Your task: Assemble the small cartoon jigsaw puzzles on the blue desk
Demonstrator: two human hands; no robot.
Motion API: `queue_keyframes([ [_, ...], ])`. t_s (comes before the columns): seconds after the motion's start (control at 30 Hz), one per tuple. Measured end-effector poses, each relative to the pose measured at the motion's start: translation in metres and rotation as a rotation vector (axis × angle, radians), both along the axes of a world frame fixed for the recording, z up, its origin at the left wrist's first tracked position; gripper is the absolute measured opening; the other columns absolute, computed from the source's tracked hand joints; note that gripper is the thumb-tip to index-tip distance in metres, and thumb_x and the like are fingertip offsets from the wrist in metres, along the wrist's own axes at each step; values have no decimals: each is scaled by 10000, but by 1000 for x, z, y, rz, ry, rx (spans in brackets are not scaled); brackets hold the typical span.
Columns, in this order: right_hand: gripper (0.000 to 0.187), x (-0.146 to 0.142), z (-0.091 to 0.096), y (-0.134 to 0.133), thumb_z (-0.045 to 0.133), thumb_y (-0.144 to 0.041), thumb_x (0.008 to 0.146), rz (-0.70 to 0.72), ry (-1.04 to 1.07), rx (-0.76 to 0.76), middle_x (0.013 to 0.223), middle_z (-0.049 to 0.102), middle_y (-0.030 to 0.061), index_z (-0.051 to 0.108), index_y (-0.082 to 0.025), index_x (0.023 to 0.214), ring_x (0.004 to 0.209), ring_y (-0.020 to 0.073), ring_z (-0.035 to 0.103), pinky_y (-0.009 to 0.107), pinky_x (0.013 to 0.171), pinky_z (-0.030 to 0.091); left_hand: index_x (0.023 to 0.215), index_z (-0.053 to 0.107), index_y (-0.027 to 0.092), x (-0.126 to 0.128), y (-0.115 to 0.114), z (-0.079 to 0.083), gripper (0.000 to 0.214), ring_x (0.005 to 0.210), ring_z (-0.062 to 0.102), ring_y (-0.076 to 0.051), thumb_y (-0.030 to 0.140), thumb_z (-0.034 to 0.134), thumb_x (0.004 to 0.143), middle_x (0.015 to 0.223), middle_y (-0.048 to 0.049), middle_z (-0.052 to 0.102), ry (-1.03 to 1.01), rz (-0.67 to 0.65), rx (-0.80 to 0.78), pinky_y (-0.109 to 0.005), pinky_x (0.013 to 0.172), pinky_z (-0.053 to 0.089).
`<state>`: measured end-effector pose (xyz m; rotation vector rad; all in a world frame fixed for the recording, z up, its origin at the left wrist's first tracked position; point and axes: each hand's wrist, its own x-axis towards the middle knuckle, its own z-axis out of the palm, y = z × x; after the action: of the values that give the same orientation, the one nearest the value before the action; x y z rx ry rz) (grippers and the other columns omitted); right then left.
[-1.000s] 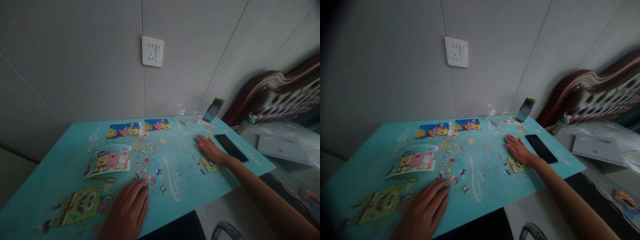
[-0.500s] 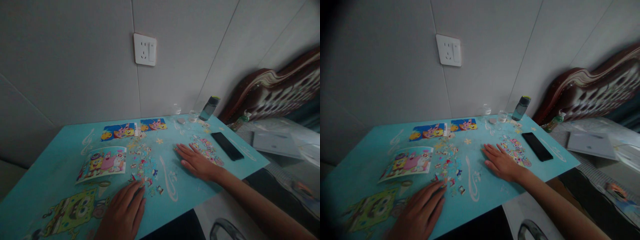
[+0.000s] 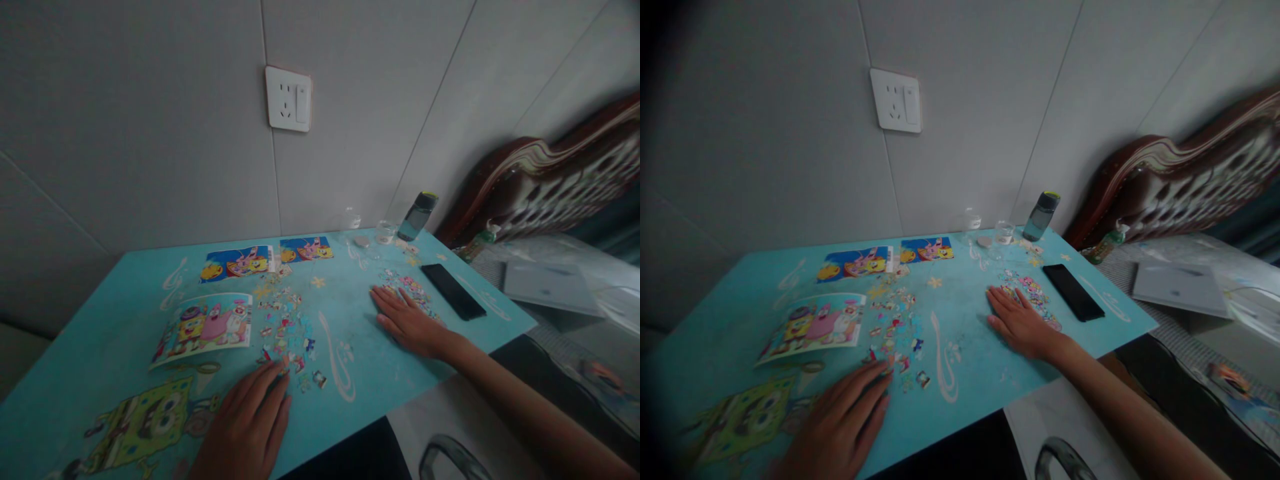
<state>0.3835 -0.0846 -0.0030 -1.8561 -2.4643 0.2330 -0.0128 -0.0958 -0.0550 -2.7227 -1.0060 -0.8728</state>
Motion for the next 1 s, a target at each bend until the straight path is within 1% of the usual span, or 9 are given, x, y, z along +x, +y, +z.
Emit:
queue_keyframes([
  [0.17,662,33,-13,8,245,-538,1051,-79,-78,77,1659,242,114,191,-212,1624,1538,278,180,556,1255,57,1291,630,191,3,-3,3,319,1247,580,-257,261,516,1001,1371,-85,613,-16,15,-27,-429,1015,540],
  [0.23,656,45,-17,15,271,-542,1044,-109,-83,132,1651,266,130,281,-198,1602,1534,292,202,568,1250,97,1319,613,190,4,-5,5,337,1255,577,-255,250,512,1003,1372,-87,613,-17,34,-58,-431,1026,540],
  [0.33,607,61,-24,29,303,-527,1042,-129,-41,203,1646,292,129,382,-220,1559,1518,304,264,594,1227,186,1350,591,198,6,-8,8,359,1251,583,-256,238,509,1003,1363,-85,619,-16,52,-103,-445,1027,547],
  [0.43,609,70,-33,46,315,-525,1038,-163,10,257,1647,292,129,344,-240,1576,1508,309,292,596,1208,242,1346,594,208,7,-9,10,355,1246,592,-253,219,510,1001,1351,-82,627,-32,62,-137,-451,1041,546],
  [0.53,638,73,-41,58,300,-542,1036,-184,9,234,1662,247,116,261,-261,1608,1517,309,263,594,1208,235,1347,593,211,8,-10,12,358,1257,588,-246,197,513,999,1361,-82,620,-44,59,-161,-440,1053,545],
  [0.6,637,73,-46,62,278,-544,1038,-188,-12,201,1668,221,104,247,-269,1612,1521,306,248,593,1214,215,1342,594,202,9,-11,13,353,1264,585,-246,188,509,1000,1368,-84,614,-40,60,-176,-441,1056,546],
  [0.73,648,80,-52,61,272,-530,1038,-160,-37,187,1667,227,83,217,-248,1619,1527,276,231,557,1234,194,1337,590,177,11,-14,17,350,1278,571,-250,166,500,999,1368,-94,611,-20,74,-201,-458,1072,538],
  [0.83,649,94,-57,58,280,-509,1039,-143,-41,206,1662,252,85,238,-212,1615,1531,264,220,532,1240,207,1336,588,177,12,-15,22,355,1278,571,-246,152,505,992,1368,-94,610,-25,74,-210,-457,1072,541],
  [1.0,616,109,-64,55,276,-478,1035,-165,-22,275,1640,306,101,308,-223,1594,1501,299,302,578,1227,246,1302,609,179,17,-15,32,338,1239,599,-249,139,503,983,1317,-104,638,-53,86,-214,-468,1043,561],
])
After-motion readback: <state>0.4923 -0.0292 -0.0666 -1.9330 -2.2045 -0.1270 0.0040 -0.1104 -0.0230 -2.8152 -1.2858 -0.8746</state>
